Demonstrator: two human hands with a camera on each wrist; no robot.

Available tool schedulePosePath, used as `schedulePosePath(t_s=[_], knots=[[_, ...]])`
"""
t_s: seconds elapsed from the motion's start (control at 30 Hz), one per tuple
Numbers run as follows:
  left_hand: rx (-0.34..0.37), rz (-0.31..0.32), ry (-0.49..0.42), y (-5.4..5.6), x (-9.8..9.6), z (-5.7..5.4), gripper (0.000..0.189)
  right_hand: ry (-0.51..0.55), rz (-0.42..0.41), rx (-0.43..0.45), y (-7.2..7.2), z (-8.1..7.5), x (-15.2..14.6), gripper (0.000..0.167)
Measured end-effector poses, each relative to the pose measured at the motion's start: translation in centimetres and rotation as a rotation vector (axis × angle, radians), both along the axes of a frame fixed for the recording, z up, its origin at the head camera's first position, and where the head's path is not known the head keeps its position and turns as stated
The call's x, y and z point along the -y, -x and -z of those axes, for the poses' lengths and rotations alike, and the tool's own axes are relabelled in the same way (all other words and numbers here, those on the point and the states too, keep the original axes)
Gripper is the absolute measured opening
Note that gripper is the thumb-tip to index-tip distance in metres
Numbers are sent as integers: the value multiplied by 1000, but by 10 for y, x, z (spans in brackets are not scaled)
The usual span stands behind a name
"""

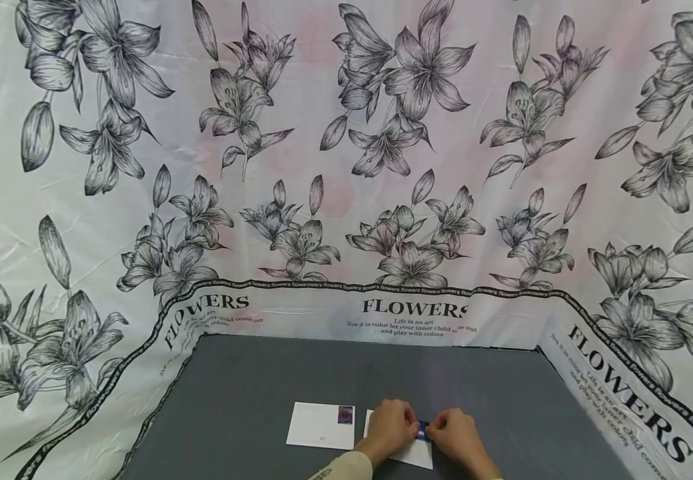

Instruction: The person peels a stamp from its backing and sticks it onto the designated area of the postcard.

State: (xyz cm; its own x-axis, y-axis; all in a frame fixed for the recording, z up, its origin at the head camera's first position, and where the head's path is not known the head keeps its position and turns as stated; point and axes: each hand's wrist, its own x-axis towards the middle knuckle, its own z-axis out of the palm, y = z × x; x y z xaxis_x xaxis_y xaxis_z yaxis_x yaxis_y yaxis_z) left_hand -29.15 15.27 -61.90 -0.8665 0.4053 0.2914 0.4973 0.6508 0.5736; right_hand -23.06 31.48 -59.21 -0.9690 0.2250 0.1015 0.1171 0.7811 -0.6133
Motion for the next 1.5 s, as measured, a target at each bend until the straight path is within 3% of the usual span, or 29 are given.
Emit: schedulePosePath(t_s=[0.33,0.57,0.7,0.93,1.17,1.5], knots=[[-30,-6,28,0,0,0,18,-20,1,-8,0,1,2,21],[-88,-20,26,-1,0,0,18,-31,13,-17,0,1,3,24],[-105,-35,39,-3,0,0,18,-53,-4,-56,3,7,0,26],[-65,-57,73,0,-3,3,22,-121,-62,-161,7,19,-5,26],[-102,-13,83,2,-3,7,11,-97,-78,-76,4,7,1,19],[-68,29,113,2,-1,4,13,-91,-63,-75,4,6,-1,17]])
